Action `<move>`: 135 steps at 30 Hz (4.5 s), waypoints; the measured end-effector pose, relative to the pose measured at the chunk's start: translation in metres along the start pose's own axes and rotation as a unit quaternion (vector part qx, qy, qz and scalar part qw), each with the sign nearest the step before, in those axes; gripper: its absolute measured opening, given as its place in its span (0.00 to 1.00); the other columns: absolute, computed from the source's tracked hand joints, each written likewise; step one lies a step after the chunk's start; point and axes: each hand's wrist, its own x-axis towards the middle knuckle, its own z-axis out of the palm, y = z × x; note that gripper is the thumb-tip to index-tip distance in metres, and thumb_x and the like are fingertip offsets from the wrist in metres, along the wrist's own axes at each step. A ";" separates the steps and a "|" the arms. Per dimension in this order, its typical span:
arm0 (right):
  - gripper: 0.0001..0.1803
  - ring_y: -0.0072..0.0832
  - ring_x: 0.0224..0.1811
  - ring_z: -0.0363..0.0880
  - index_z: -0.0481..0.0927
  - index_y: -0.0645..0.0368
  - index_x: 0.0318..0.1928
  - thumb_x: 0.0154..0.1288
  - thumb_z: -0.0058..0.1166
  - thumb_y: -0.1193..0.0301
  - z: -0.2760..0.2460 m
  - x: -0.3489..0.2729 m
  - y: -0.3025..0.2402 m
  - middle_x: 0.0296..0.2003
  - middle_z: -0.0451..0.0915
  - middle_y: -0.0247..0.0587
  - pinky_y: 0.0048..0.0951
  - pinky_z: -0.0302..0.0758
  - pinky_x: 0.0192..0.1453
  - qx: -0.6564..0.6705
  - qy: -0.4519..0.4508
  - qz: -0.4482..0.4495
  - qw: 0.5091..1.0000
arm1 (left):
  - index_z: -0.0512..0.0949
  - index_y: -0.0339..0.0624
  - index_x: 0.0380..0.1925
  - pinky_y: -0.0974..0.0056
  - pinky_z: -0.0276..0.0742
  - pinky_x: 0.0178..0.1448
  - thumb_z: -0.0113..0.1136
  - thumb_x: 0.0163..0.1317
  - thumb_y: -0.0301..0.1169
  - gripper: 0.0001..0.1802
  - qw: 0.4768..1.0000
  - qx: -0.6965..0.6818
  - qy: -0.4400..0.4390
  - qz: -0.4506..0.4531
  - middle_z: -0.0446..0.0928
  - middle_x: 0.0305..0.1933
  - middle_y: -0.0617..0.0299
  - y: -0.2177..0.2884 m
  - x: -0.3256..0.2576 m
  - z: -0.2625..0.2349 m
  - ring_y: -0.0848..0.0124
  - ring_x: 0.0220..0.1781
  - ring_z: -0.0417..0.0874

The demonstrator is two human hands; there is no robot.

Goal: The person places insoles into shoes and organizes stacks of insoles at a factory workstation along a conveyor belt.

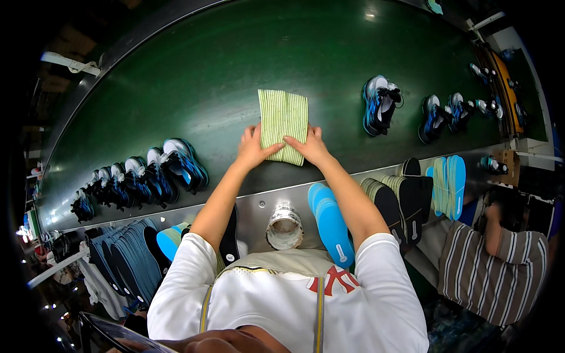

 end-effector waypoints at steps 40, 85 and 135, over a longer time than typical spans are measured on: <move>0.46 0.45 0.49 0.60 0.55 0.62 0.55 0.39 0.54 0.45 0.004 -0.003 0.016 0.45 0.59 0.55 0.34 0.60 0.54 0.062 -0.022 0.015 0.998 | 0.47 0.40 0.55 0.57 0.63 0.52 0.69 0.29 0.46 0.55 0.963 -0.267 -0.042 0.010 0.59 0.50 0.44 -0.006 0.004 0.014 0.53 0.50 0.64; 0.16 0.31 0.30 0.71 0.70 0.62 0.40 0.48 0.51 0.72 -0.248 -0.296 0.226 0.30 0.71 0.43 0.26 0.69 0.33 0.054 0.531 0.063 0.843 | 0.61 0.39 0.50 0.54 0.64 0.52 0.47 0.43 0.48 0.34 0.522 -0.850 -0.019 0.072 0.63 0.50 0.52 0.225 -0.143 -0.010 0.58 0.50 0.66; 0.17 0.27 0.31 0.65 0.71 0.56 0.41 0.46 0.48 0.78 -0.291 -0.212 0.319 0.33 0.63 0.40 0.22 0.65 0.36 0.070 0.049 0.006 0.996 | 0.60 0.43 0.52 0.53 0.59 0.56 0.49 0.45 0.50 0.35 0.472 -0.879 0.025 0.060 0.60 0.54 0.56 0.272 -0.180 0.065 0.59 0.54 0.62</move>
